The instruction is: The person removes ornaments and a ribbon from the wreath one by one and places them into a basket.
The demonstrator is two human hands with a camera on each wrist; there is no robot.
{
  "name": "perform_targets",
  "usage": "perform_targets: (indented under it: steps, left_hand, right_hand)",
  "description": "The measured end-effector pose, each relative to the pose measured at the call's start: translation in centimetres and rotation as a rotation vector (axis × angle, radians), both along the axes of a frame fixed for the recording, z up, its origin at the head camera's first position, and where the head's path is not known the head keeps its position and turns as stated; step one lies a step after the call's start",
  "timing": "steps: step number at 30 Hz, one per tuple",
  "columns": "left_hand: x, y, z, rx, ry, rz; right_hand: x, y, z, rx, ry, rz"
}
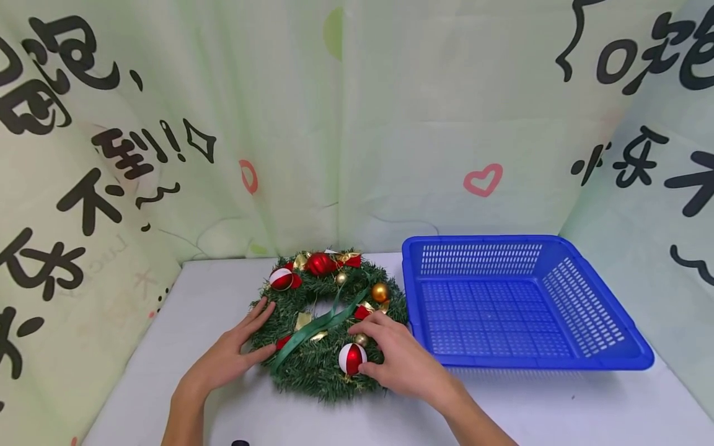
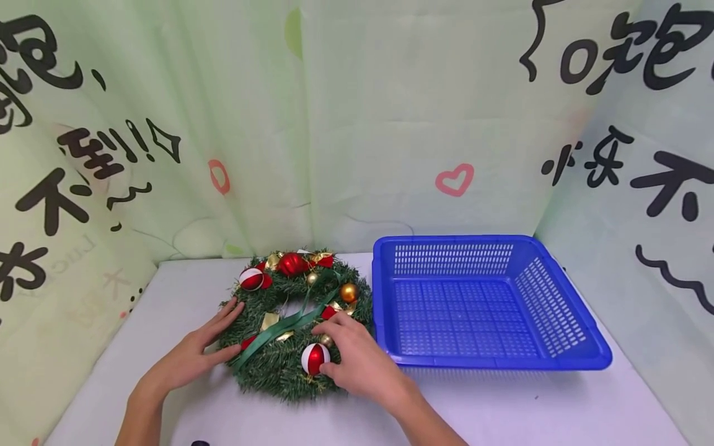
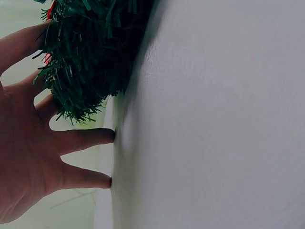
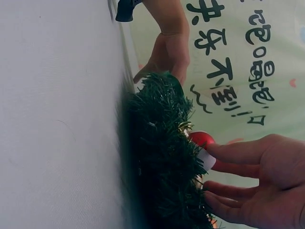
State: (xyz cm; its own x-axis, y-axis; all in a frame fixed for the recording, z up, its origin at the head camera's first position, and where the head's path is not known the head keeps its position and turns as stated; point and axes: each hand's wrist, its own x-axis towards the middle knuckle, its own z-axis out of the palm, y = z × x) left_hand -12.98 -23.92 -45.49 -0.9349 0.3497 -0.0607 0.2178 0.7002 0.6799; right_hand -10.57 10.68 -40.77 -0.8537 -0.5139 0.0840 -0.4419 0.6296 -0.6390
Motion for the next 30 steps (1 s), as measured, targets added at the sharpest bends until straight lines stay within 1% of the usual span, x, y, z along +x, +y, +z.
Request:
perform_targets:
  steps: [9,19,23,30]
  left_hand:
    - [-0.1,0.0,0.2,0.005,0.005,0.0]
    - [0.1,0.1,0.3,0.016,0.003,-0.004]
    - [0.1,0.0,0.3,0.02,-0.004,-0.004]
    - [0.1,0.0,0.1,0.017,-0.012,-0.001]
  right_hand:
    - [-0.1,0.2,0.1,0.0,0.0,-0.006]
    - [-0.4,0.1,-0.3,-0.003,0.024,0.001]
    - [-0.6,-0.1,-0.6,-0.011,0.04,-0.01]
    - [-0.9,-0.7,-1.3,0.0,0.066,-0.059]
